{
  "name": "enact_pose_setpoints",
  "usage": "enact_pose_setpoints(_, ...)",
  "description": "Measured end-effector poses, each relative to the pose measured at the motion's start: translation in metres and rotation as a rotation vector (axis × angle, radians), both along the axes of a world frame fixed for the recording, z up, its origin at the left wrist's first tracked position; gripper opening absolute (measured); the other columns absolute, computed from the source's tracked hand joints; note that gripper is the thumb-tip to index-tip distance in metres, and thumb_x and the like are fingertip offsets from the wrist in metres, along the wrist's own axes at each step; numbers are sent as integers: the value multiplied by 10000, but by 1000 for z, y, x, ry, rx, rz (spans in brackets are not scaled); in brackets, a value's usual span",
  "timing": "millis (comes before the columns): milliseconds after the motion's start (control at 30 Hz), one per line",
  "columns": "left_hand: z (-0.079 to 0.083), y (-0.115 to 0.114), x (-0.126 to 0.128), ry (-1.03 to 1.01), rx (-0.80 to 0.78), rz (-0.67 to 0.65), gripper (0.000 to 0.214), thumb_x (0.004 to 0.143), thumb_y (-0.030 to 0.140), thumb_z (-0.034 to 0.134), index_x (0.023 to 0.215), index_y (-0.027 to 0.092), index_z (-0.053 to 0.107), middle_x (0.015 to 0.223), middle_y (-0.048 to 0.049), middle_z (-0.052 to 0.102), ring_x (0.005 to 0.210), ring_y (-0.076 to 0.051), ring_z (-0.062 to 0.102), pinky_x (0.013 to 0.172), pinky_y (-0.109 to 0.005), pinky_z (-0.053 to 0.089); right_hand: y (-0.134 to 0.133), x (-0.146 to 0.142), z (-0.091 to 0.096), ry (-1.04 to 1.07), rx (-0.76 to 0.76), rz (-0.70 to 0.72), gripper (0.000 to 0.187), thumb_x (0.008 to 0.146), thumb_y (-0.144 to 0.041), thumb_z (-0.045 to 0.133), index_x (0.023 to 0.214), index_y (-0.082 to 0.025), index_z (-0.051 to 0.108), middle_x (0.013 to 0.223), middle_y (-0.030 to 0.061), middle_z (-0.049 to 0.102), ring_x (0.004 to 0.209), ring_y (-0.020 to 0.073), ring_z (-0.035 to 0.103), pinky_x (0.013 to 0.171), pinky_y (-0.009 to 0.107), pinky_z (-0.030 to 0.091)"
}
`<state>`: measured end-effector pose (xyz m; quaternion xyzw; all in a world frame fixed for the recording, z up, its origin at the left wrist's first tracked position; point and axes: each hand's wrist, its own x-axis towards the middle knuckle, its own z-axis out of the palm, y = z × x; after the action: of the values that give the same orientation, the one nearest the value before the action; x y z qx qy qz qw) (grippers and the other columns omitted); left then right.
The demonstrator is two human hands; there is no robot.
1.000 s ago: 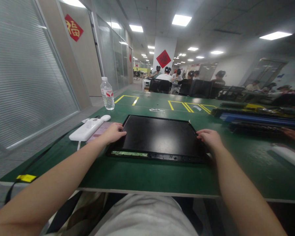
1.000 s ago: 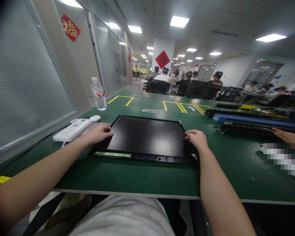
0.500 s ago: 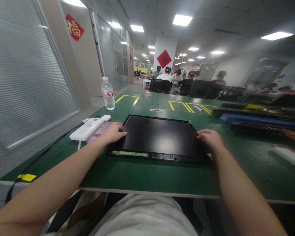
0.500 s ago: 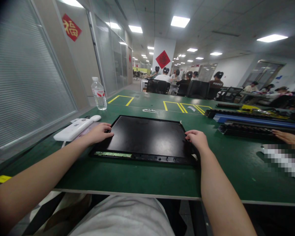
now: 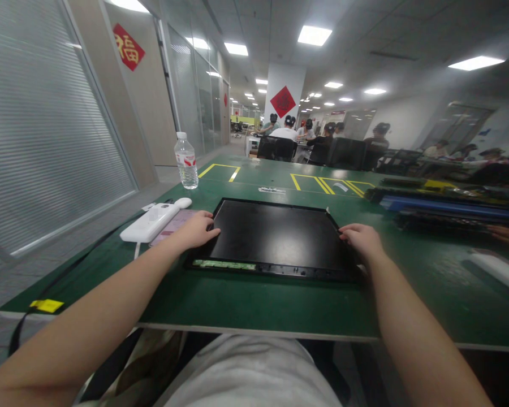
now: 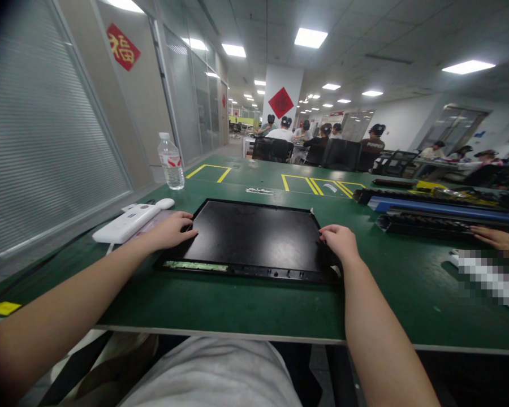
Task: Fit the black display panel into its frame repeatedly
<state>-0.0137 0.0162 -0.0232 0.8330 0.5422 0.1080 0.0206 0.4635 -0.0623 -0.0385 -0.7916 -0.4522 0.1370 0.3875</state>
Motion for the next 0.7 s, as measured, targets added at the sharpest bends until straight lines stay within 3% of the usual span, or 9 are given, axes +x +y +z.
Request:
enact_pose_setpoints(300, 3, -4, 4, 114, 2, -17, 515, 916, 465, 453, 1037, 98, 792, 1401, -213, 610, 1255, -325, 616, 1101, -370, 457, 1, 1, 0, -22, -22, -7, 277, 679, -225, 592, 861, -216, 801, 766, 46, 771, 666, 188, 657, 635, 293, 469)
enact_pose_setpoints(700, 3, -3, 2, 12, -3, -21, 458, 871, 491, 505, 972, 157, 801, 1357, -173, 643, 1215, -333, 638, 1085, -388, 474, 2, 4, -3, -42, 5, 12, 263, 678, -243, 601, 849, -211, 798, 758, 51, 772, 658, 187, 657, 616, 282, 466)
